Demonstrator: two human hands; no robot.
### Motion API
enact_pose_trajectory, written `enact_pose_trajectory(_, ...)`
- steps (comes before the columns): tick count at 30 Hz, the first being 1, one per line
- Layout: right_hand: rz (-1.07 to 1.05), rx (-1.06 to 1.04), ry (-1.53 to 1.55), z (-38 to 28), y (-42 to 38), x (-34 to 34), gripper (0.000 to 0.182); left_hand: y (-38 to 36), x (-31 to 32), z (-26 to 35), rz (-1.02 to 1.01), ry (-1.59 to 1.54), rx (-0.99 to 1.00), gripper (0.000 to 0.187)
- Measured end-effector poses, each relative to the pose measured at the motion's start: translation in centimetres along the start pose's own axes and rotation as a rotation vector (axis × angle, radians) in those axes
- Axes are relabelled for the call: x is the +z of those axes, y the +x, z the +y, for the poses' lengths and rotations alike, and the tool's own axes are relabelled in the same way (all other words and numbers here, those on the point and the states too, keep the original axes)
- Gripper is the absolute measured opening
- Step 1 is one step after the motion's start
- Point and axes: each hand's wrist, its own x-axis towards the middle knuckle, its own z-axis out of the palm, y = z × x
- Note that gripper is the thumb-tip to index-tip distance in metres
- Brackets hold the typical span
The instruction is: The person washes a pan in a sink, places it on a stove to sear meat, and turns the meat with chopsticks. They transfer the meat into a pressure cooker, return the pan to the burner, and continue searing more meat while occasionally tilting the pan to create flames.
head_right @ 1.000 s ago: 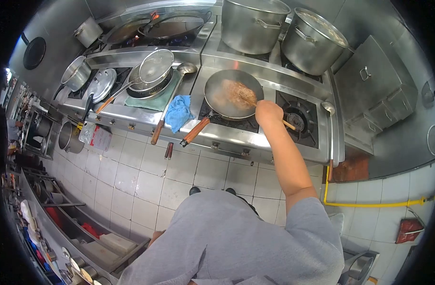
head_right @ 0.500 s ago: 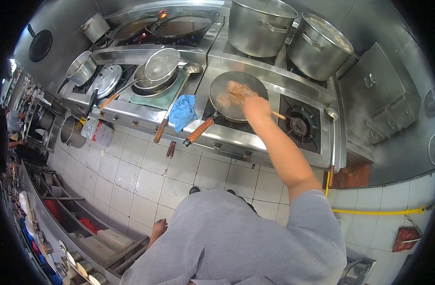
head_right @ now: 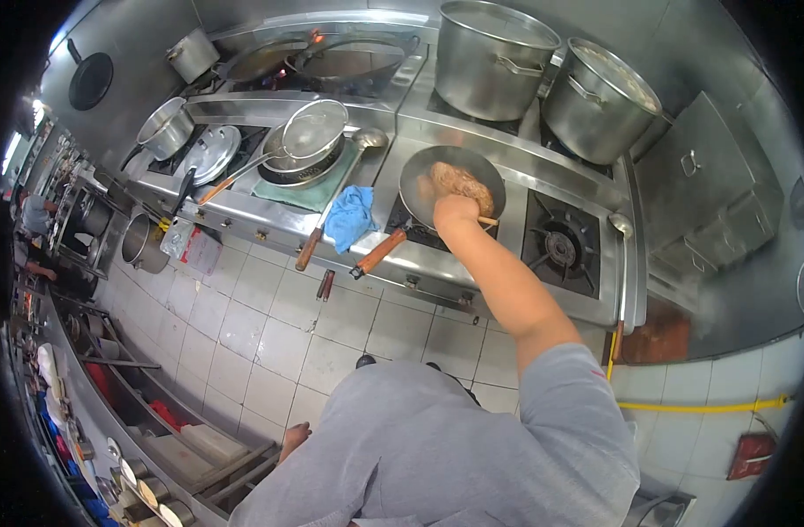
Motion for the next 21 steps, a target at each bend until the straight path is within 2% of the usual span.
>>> enact_pose_trajectory(4,0.025,-0.023,-0.044,1.0,-3.0,-1.6,0.026,-2.4,-0.1,-1.3,0.071,-0.026,0.045,0.025)
enact_pose_trajectory(6,0.068,-0.02,-0.012,2.8,-3.6,-2.5,0.026,-3.2,-0.4,-1.6,0.052,0.045,0.04,0.026)
enact_pose_trajectory(8,0.116,-0.012,0.025,3.2,-2.8,-3.0,0.026,-4.3,-0.7,-1.5,0.034,0.118,0.042,0.026)
enact_pose_trajectory(10,0.181,0.104,0.147,3.6,-1.0,-3.3,0.026,-5.7,-0.7,-0.9,-0.014,0.205,0.031,0.028)
enact_pose_trajectory(12,0.163,0.121,0.194,3.6,2.0,-0.1,0.028,-6.5,-0.7,-0.5,-0.029,0.223,0.028,0.029)
enact_pose_trajectory(14,0.071,-0.003,0.038,2.8,3.2,2.1,0.03,-5.8,-1.0,-0.5,-0.038,0.23,0.031,0.031)
enact_pose_trajectory(15,0.043,-0.003,0.071,2.7,2.5,2.1,0.031,-4.3,-1.4,-1.4,-0.008,0.205,0.035,0.032)
enact_pose_trajectory(19,-0.005,-0.085,-0.016,2.9,-0.9,-0.6,0.031,-1.1,-1.3,-2.4,0.01,0.02,0.052,0.038)
enact_pose_trajectory(21,-0.062,-0.171,-0.16,3.3,-2.0,-1.8,0.03,-0.5,-1.1,-2.4,-0.007,0.008,0.043,0.038)
